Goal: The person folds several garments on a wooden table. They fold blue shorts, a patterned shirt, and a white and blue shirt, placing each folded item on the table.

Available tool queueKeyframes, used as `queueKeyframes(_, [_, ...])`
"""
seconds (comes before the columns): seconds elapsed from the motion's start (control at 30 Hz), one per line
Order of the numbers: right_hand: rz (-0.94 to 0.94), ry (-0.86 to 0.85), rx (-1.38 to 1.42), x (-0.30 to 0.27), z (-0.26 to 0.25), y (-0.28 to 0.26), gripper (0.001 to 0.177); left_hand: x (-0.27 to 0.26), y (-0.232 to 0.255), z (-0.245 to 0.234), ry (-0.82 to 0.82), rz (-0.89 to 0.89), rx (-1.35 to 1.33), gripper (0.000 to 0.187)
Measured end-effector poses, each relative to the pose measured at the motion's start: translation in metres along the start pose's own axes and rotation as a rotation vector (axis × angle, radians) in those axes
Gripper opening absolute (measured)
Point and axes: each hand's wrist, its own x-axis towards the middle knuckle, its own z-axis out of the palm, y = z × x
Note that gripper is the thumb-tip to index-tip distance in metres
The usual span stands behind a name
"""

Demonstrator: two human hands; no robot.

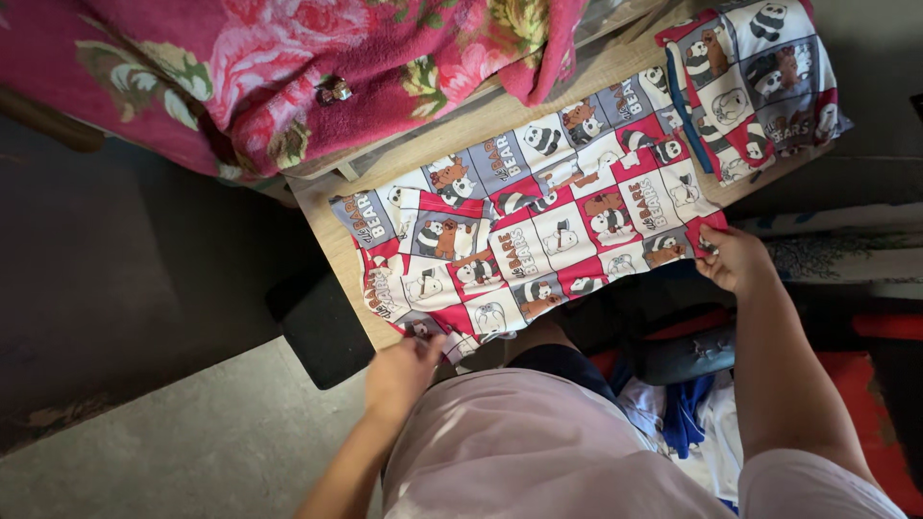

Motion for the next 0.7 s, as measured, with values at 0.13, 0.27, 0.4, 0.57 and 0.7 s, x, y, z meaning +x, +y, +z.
queueKeyframes(0.13, [0.035, 0.065, -0.01, -0.006, -0.003, 0.005, 0.015, -0.004, -0.003, 0.028, 0.231, 0.079, -0.32, 0.031])
queueKeyframes(0.27, [-0.046, 0.13, -0.025, -0.006, -0.005, 0.003, 0.016, -0.003, -0.034, 0.036, 0.258, -0.12, -0.59, 0.021])
queueKeyframes(0.4, [-0.052, 0.172, -0.01, -0.003, -0.001, 0.002, 0.017, -0.009, -0.051, 0.028, 0.373, -0.084, -0.68, 0.017])
queueKeyframes(0.57, [-0.028, 0.095, 0.019, -0.001, 0.011, 0.004, 0.015, -0.026, -0.026, 0.019, 0.504, 0.322, -0.289, 0.028])
queueKeyframes(0.7, [-0.038, 0.07, 0.035, -0.003, 0.011, 0.007, 0.012, -0.028, -0.012, 0.009, 0.244, 0.565, -0.144, 0.042])
